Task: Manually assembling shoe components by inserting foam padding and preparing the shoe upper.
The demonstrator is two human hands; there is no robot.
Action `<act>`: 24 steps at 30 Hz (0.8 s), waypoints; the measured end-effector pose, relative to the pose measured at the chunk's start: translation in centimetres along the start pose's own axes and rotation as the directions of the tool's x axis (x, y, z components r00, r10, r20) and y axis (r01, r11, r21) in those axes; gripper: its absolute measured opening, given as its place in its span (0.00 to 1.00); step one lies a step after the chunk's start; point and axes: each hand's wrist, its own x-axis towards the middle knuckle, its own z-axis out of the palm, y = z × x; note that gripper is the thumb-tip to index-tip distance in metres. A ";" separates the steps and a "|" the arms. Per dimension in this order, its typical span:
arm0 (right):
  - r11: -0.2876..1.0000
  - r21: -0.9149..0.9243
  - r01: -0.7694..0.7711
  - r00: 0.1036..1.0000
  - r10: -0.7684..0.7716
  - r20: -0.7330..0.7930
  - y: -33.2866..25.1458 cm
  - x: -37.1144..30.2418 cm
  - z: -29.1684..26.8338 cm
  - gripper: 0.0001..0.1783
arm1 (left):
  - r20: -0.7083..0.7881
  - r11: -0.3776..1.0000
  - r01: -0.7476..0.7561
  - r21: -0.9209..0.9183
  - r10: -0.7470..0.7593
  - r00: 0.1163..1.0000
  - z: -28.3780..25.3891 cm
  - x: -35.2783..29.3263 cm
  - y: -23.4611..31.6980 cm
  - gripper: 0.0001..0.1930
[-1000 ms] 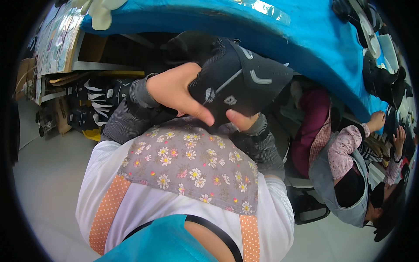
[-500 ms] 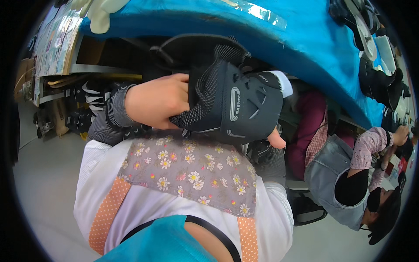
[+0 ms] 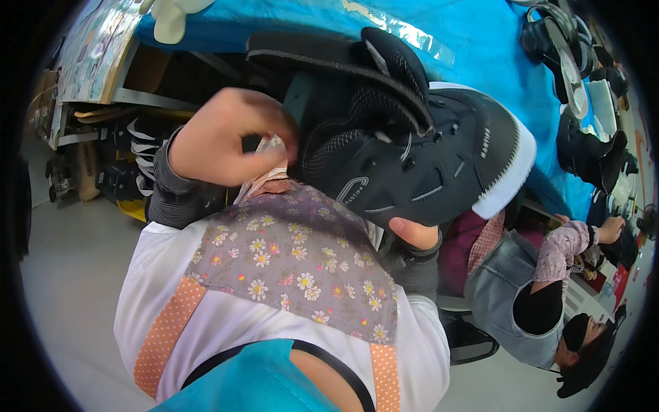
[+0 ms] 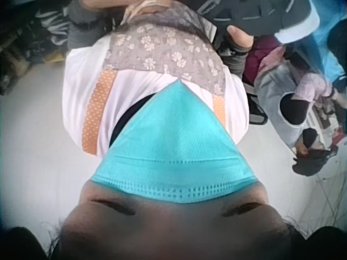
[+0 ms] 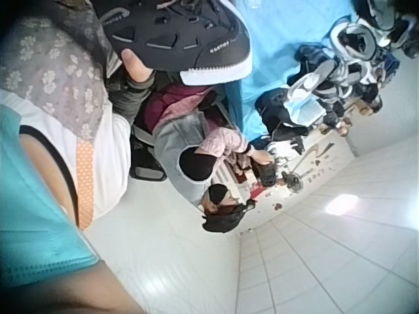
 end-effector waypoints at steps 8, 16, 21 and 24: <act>1.000 0.019 -0.013 1.000 0.013 -0.005 -0.3 -0.3 0.3 0.43 | -0.558 0.966 -0.240 0.094 0.251 0.791 4.0 4.8 -1.1 0.19; 0.999 -0.021 -0.039 0.999 0.039 0.007 -0.5 -0.8 -0.7 0.41 | -0.122 0.940 -0.053 -0.337 0.012 0.992 2.6 5.2 -2.7 0.19; 0.991 -0.099 -0.093 0.987 0.105 0.123 0.2 -1.4 -1.9 0.40 | -0.414 0.878 -0.070 -0.474 -0.152 0.898 2.8 4.9 -5.9 0.18; 0.992 -0.125 0.010 0.969 0.021 0.246 0.9 -5.3 -5.3 0.39 | -0.353 0.910 0.046 -0.411 -0.206 0.913 3.8 6.7 -6.4 0.16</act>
